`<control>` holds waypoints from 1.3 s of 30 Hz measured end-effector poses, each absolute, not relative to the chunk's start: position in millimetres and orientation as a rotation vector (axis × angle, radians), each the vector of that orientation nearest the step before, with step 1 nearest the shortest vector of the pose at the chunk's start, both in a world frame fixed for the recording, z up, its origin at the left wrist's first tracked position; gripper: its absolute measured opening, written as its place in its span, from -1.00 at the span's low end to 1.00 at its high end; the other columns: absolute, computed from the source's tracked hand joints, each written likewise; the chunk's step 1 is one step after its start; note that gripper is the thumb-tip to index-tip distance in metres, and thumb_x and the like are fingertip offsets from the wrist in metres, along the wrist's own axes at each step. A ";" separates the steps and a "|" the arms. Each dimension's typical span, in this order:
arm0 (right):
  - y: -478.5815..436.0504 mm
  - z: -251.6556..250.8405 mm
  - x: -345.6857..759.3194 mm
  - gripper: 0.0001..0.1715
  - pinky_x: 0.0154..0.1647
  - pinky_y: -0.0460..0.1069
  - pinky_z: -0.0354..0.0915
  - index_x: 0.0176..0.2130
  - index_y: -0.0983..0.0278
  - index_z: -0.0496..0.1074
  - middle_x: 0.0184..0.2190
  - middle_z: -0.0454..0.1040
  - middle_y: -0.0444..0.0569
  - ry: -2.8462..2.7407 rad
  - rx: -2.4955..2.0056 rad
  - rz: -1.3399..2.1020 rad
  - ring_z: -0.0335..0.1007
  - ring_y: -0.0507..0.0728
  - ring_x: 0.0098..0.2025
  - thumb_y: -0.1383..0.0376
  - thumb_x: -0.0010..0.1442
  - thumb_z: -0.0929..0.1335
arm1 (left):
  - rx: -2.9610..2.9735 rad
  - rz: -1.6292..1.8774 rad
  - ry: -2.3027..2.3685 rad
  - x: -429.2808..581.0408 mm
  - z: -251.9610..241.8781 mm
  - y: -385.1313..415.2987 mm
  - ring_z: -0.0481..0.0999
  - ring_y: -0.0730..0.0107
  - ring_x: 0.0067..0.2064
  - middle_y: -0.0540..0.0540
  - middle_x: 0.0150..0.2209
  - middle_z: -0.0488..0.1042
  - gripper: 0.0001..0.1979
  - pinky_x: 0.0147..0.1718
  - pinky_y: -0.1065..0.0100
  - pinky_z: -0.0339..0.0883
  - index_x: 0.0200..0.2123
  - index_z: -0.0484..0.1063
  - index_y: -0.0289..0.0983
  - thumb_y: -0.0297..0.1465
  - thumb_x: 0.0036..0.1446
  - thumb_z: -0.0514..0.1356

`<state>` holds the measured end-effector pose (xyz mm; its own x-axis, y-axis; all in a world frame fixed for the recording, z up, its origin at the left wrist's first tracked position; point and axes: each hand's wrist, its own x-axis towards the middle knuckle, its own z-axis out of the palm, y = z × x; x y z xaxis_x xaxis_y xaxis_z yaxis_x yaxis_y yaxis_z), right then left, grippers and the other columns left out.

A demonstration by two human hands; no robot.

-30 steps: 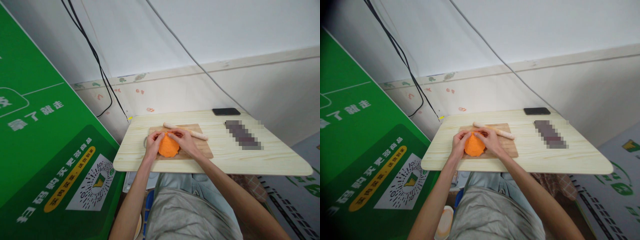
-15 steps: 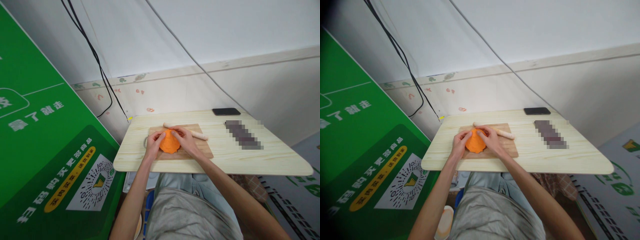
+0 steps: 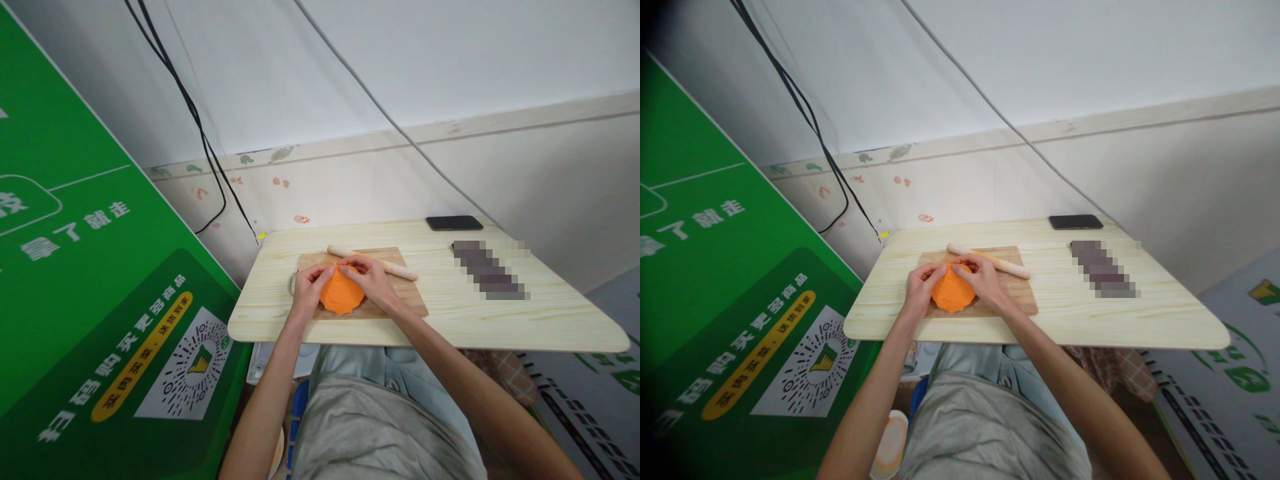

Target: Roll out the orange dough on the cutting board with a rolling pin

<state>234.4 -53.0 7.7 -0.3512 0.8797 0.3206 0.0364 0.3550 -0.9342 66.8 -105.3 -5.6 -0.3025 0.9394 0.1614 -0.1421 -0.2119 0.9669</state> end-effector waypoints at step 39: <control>-55.2 9.2 233.5 -0.71 0.04 0.13 0.49 -0.19 0.22 0.70 -0.14 0.73 0.05 -1.697 -0.765 1.186 0.61 0.26 -0.07 0.07 0.28 0.49 | 1.170 1.624 1.181 64.1 -5.7 -105.5 0.48 0.41 -0.39 -0.02 -0.43 0.58 -0.56 -0.36 0.41 0.31 -0.37 0.62 -0.27 -0.01 -0.01 0.52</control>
<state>233.5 -55.2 9.2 -0.4024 0.8572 0.3214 -0.0070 0.3482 -0.9374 64.1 -105.5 -5.7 -0.2574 0.9405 0.2218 -0.0795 -0.2493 0.9652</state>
